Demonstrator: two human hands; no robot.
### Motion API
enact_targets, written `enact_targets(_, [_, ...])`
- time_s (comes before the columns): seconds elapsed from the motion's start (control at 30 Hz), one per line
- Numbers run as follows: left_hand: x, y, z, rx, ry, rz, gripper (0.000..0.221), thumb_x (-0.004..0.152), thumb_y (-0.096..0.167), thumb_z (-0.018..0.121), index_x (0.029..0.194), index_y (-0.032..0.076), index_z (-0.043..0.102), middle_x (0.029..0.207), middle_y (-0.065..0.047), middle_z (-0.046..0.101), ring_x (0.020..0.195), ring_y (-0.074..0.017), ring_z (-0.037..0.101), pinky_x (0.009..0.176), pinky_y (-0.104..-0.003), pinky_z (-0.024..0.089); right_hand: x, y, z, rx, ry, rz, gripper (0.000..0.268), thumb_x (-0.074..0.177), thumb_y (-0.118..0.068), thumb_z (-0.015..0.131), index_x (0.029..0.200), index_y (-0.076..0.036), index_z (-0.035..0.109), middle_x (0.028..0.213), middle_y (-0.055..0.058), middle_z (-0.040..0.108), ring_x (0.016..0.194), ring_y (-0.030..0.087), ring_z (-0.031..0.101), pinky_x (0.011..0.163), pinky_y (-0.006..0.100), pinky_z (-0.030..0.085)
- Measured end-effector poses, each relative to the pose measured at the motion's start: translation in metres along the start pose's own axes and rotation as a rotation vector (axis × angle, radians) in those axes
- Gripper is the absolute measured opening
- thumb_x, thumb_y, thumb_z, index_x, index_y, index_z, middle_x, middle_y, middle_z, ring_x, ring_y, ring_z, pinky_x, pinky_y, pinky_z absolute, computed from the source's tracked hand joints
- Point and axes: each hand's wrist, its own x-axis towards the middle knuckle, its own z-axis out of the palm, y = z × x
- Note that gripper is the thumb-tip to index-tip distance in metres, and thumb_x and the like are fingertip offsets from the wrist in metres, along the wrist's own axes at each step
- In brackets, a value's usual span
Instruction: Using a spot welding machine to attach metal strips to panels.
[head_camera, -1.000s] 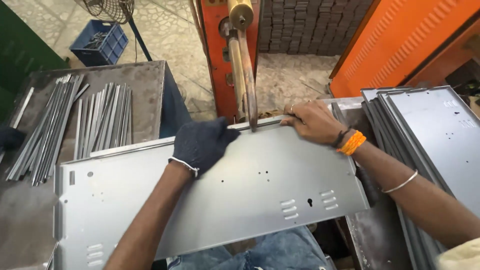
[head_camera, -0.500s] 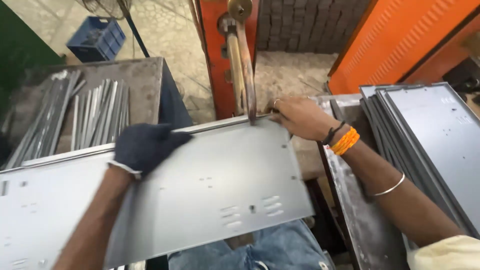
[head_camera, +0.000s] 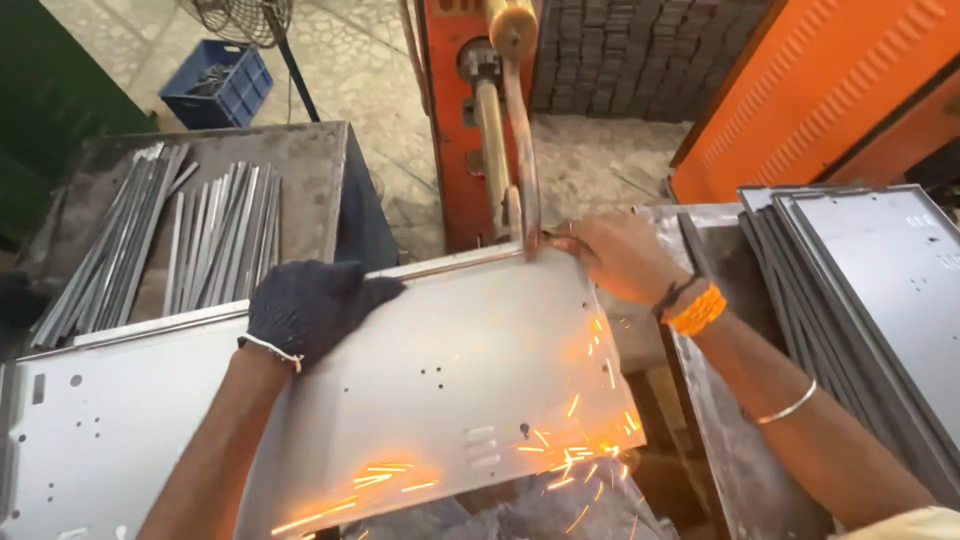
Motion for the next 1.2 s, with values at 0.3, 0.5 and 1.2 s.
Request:
enact_targets(0.3, [-0.064, 0.057, 0.063, -0.008, 0.035, -0.098, 0.062, 0.083, 0.073, 0.063, 0.067, 0.014, 0.071, 0.065, -0.017, 0.067, 0.063, -0.0411, 0.068, 0.057, -0.054, 0.052, -0.066, -0.032, 0.021, -0.028, -0.099, -0.067, 0.050, 0.085, -0.037, 0.076, 0.124, -0.006, 0.067, 0.110, 0.019, 0.069, 0.105, 0.037, 0.062, 0.093, 0.049, 0.045])
enact_targets(0.5, [-0.081, 0.075, 0.097, -0.140, 0.041, -0.091, 0.059, 0.075, 0.071, 0.072, 0.070, 0.012, 0.071, 0.067, -0.017, 0.068, 0.066, -0.0396, 0.069, 0.061, -0.052, 0.053, -0.072, -0.087, 0.104, -0.111, -0.065, -0.200, 0.068, 0.068, -0.034, 0.087, 0.124, -0.005, 0.061, 0.124, 0.017, 0.060, 0.122, 0.037, 0.051, 0.106, 0.051, 0.036])
enact_targets(1.2, [-0.210, -0.068, 0.165, -0.254, 0.088, -0.678, 0.038, 0.095, 0.048, 0.054, 0.108, 0.019, 0.076, 0.101, -0.015, 0.075, 0.093, -0.0396, 0.070, 0.082, -0.052, 0.053, -0.256, 0.162, 0.028, -0.364, -0.129, 0.560, 0.035, 0.098, -0.043, 0.068, 0.104, -0.013, 0.085, 0.060, 0.013, 0.063, 0.052, 0.025, 0.060, 0.056, 0.040, 0.050])
